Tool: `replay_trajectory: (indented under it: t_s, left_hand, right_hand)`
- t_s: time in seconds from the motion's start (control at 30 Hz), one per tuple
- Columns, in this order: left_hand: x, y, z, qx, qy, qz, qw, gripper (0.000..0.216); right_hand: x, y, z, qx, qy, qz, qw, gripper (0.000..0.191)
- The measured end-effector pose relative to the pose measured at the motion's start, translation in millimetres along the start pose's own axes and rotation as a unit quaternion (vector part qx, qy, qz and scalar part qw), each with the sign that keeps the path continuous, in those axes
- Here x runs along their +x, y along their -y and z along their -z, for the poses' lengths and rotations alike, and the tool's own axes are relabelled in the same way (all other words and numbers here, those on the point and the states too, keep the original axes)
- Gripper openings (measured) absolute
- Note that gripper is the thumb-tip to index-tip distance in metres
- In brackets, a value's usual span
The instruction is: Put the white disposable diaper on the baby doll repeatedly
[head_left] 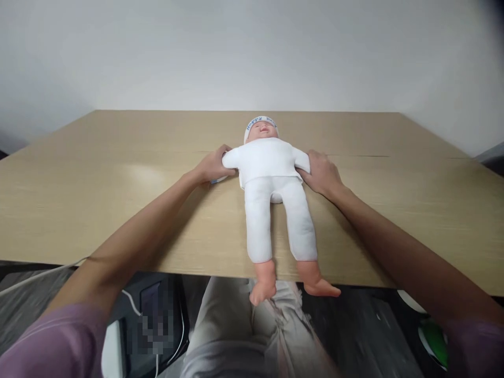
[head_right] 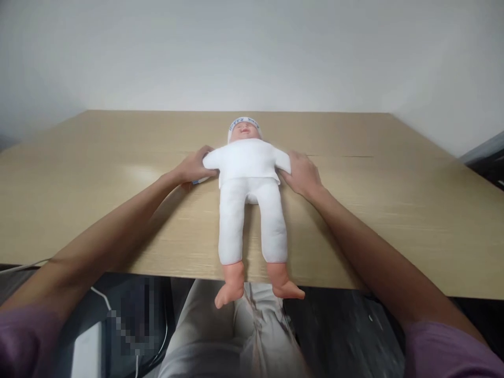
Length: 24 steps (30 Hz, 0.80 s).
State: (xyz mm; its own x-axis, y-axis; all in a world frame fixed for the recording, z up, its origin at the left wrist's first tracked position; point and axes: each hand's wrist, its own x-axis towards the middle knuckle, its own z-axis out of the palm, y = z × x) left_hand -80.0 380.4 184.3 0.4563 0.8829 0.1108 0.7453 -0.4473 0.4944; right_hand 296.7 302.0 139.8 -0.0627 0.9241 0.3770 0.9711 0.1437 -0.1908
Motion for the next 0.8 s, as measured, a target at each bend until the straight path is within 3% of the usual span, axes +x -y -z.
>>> replay_trajectory:
  t_s: [0.13,0.27,0.37,0.6,0.8]
  left_hand:
    - [-16,13,-1,0.079,-0.076,-0.049,0.993,0.081]
    - [-35,32,-1,0.107,-0.11,-0.1,0.983,0.079]
    - [-22,43,-2,0.123,-0.11,-0.1,0.981,0.08]
    - [39,61,-5,0.121,-0.116,-0.06,0.984,0.084]
    - [19,78,5,0.052,-0.118,-0.046,0.991,0.082]
  right_hand:
    - [-3,-16,-3,0.056,-0.034,0.086,0.994,0.067]
    - [-9,-27,-1,0.095,-0.022,0.106,0.99,0.058]
    - [2,-28,-4,0.097,-0.019,0.089,0.991,0.053]
    - [46,-33,-20,0.123,-0.031,0.079,0.989,0.059]
    - [29,-47,-12,0.123,0.003,0.016,0.992,0.07]
